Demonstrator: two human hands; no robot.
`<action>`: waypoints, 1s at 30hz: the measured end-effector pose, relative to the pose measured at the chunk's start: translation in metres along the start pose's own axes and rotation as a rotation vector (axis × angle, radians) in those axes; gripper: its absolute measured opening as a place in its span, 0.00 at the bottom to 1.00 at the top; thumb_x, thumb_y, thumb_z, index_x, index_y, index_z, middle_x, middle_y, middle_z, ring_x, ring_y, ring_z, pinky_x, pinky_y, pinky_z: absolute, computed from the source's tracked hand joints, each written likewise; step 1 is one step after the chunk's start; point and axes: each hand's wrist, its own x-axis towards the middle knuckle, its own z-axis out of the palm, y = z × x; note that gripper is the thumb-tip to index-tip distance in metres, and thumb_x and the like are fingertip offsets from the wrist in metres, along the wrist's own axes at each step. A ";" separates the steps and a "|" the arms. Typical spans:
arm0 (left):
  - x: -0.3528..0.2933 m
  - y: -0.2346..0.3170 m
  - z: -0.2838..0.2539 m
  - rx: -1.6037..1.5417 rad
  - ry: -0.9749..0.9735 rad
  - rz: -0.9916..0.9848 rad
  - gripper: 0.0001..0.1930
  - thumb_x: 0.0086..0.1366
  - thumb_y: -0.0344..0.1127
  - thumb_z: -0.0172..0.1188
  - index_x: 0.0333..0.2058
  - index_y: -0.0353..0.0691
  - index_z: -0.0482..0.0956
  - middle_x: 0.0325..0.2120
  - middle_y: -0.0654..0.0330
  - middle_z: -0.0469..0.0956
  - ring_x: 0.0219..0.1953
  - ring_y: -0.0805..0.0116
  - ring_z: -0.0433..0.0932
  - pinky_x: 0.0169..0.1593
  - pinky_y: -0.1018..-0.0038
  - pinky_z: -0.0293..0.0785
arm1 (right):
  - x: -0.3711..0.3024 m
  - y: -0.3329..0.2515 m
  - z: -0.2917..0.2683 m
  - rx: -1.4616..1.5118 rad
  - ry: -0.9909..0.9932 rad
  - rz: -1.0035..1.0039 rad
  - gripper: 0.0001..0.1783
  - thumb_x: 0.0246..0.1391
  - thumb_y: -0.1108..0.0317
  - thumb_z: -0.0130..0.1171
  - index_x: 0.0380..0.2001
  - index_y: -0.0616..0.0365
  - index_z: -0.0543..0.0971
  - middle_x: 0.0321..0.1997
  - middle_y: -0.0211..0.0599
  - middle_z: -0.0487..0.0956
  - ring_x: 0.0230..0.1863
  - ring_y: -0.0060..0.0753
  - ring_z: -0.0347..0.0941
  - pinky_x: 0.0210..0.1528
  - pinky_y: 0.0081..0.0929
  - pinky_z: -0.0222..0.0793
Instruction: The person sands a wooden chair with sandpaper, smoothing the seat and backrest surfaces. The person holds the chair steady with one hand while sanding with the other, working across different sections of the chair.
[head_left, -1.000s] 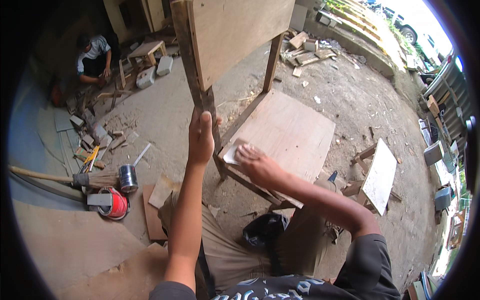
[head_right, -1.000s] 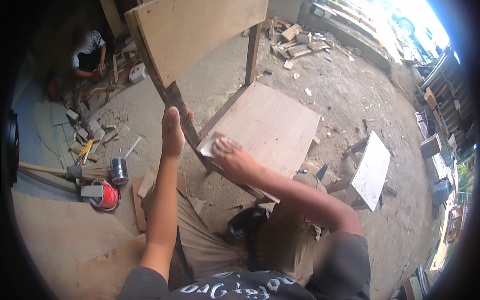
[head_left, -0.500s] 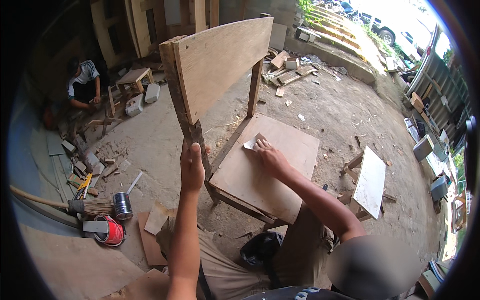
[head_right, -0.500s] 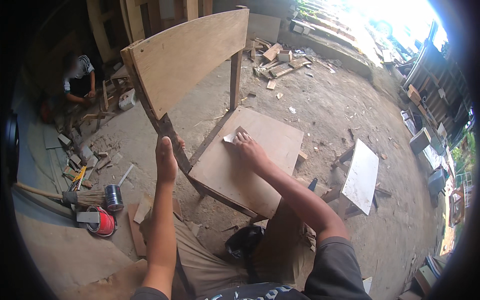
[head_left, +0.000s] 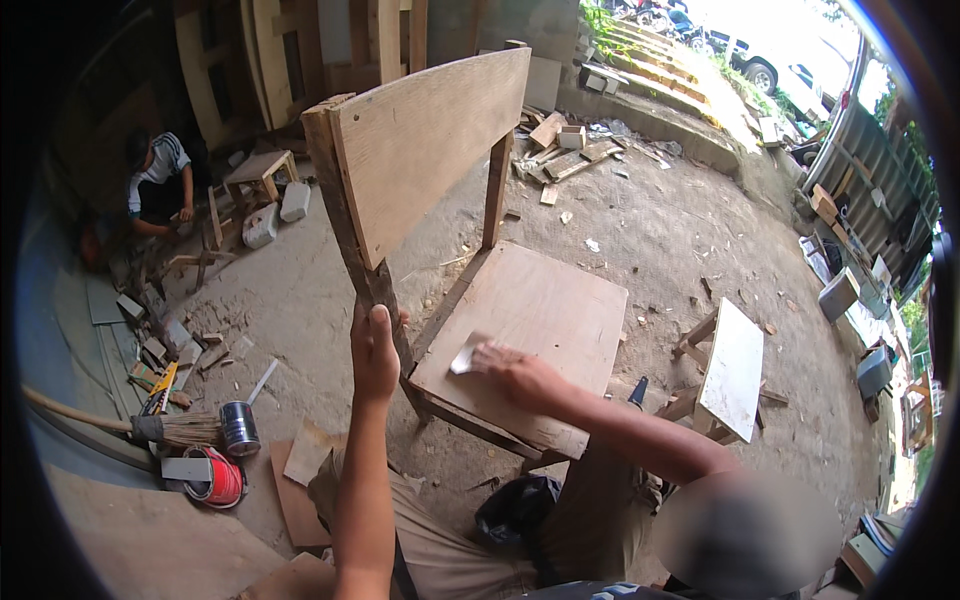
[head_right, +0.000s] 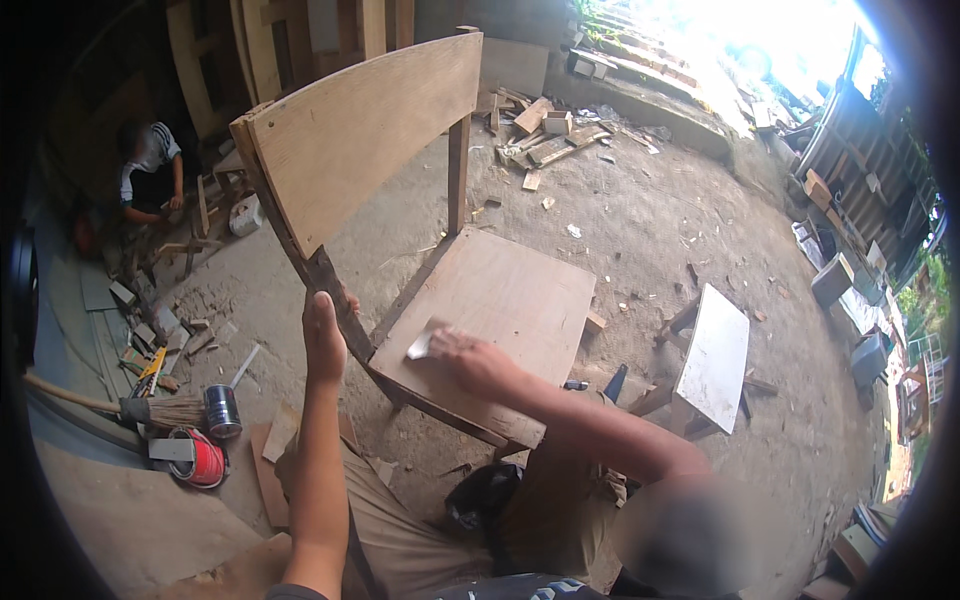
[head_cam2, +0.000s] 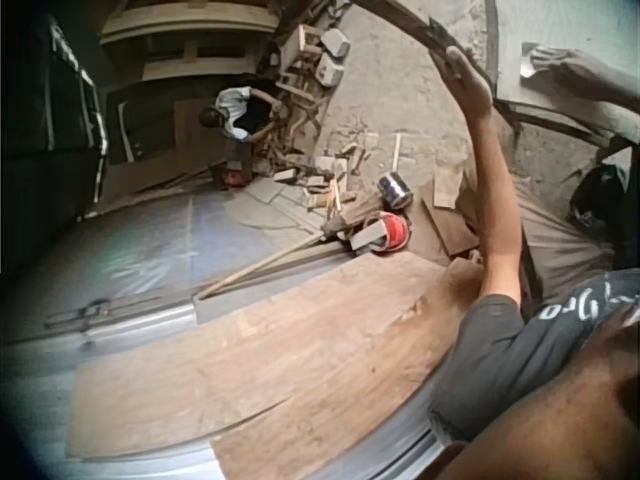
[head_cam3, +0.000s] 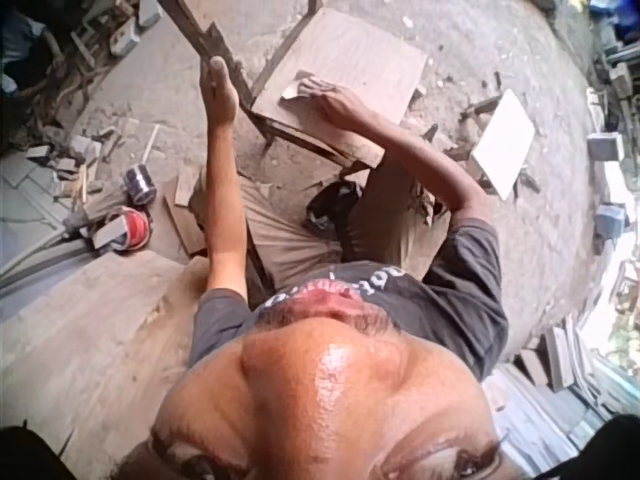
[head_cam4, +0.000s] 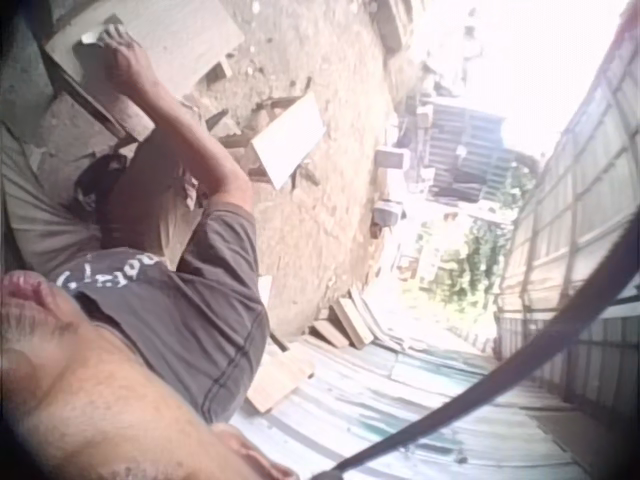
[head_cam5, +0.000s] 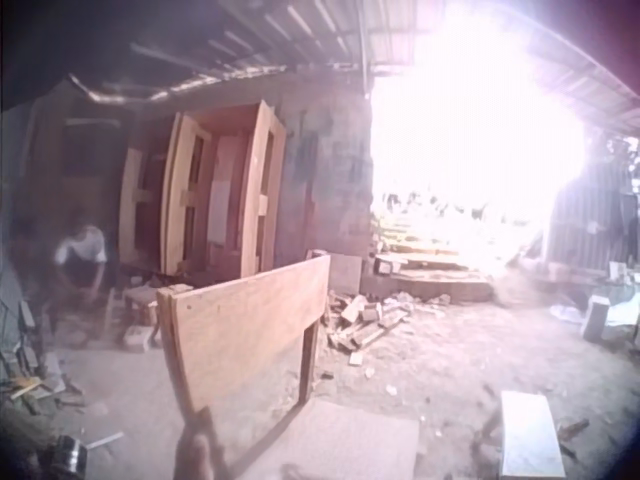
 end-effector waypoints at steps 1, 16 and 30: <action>0.001 0.002 0.005 -0.033 -0.021 0.002 0.30 0.72 0.61 0.39 0.37 0.35 0.72 0.28 0.61 0.74 0.34 0.70 0.72 0.42 0.71 0.68 | 0.002 0.039 -0.003 -0.153 0.040 0.101 0.25 0.60 0.70 0.44 0.60 0.67 0.67 0.65 0.53 0.67 0.69 0.41 0.60 0.74 0.35 0.49; -0.002 -0.001 -0.012 0.040 0.012 -0.037 0.33 0.70 0.66 0.37 0.36 0.36 0.72 0.28 0.62 0.73 0.32 0.72 0.71 0.41 0.73 0.69 | 0.007 -0.020 -0.006 0.064 -0.035 -0.109 0.23 0.63 0.70 0.37 0.57 0.68 0.69 0.65 0.55 0.67 0.68 0.46 0.60 0.73 0.36 0.50; 0.002 -0.004 -0.001 0.020 -0.043 -0.002 0.30 0.73 0.61 0.35 0.39 0.36 0.70 0.28 0.62 0.72 0.34 0.72 0.71 0.43 0.73 0.68 | 0.019 0.096 -0.031 -0.143 0.052 0.234 0.20 0.59 0.70 0.44 0.52 0.66 0.72 0.58 0.52 0.73 0.63 0.44 0.67 0.69 0.36 0.58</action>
